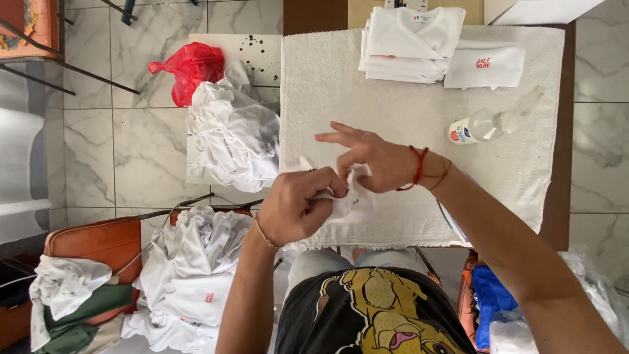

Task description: Ironing and folding baby onesies on a table using a steam iron and spray bottle.

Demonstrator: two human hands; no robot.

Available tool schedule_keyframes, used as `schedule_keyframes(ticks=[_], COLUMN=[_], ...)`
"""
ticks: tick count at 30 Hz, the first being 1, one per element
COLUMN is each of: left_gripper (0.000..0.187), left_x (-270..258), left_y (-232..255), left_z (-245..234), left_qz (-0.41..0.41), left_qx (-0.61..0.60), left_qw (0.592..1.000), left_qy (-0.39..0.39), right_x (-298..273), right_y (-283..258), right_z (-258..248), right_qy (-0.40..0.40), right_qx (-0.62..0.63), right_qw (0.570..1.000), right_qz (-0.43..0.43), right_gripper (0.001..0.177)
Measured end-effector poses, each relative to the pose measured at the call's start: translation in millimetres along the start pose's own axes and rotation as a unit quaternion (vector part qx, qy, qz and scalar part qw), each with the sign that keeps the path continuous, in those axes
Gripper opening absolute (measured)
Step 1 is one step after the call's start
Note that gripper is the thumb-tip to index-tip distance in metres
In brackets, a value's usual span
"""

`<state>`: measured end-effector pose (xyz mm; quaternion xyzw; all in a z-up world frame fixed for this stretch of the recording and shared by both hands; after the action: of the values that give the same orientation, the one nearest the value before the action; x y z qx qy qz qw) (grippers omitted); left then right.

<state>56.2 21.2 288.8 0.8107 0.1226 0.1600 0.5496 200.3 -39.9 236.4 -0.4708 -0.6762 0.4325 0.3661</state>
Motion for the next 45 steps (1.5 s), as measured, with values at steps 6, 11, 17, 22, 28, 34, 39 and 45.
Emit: schedule_keyframes(ticks=[6, 11, 17, 22, 28, 34, 39, 45], left_gripper=[0.016, 0.013, 0.024, 0.03, 0.048, 0.016, 0.015, 0.013], left_x=[-50, -77, -12, 21, -5, -68, -99, -78], left_y=[-15, -7, -48, -207, -219, -214, -216, -185], left_z=[-11, -8, -12, 35, 66, 104, 107, 169], left_qz=[-0.07, -0.048, -0.025, -0.066, -0.114, -0.265, -0.386, 0.004], left_qx=[0.264, 0.318, 0.36, 0.458, 0.499, 0.118, 0.063, 0.454], left_qw=[0.962, 0.947, 0.932, 0.88, 0.842, 0.936, 0.881, 0.879], left_qy=[-0.002, 0.011, -0.031, 0.11, 0.169, 0.202, 0.265, 0.148], right_x=[-78, -129, -132, -149, -145, -64, -89, -116], right_y=[6, -20, 25, 152, 164, 87, 145, 198], right_z=[19, 32, -6, 3, 12, 24, 29, 36], right_qy=[0.084, 0.067, 0.073, 0.114, 0.041, 0.206, 0.312, 0.218], right_qx=[-0.065, 0.07, -0.103, -0.193, -0.292, 0.185, 0.308, 0.006], right_qw=[0.989, 0.973, 0.935, 0.858, 0.776, 0.755, 0.744, 0.832], right_qz=[0.105, 0.211, 0.332, 0.462, 0.557, 0.595, 0.505, 0.509], right_gripper=[0.019, 0.033, 0.044, 0.039, 0.04, 0.053, 0.032, 0.043])
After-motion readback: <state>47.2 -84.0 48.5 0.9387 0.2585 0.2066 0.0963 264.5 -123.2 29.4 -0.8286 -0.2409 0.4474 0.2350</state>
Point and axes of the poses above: each hand's wrist, its own x-axis towards the middle knuckle, its own z-axis out of the palm, y = z × x, the point moved 3 cm from there along x, towards the middle knuckle, and after that the axes turned 7 degrees about x, right-handed, at the moved point
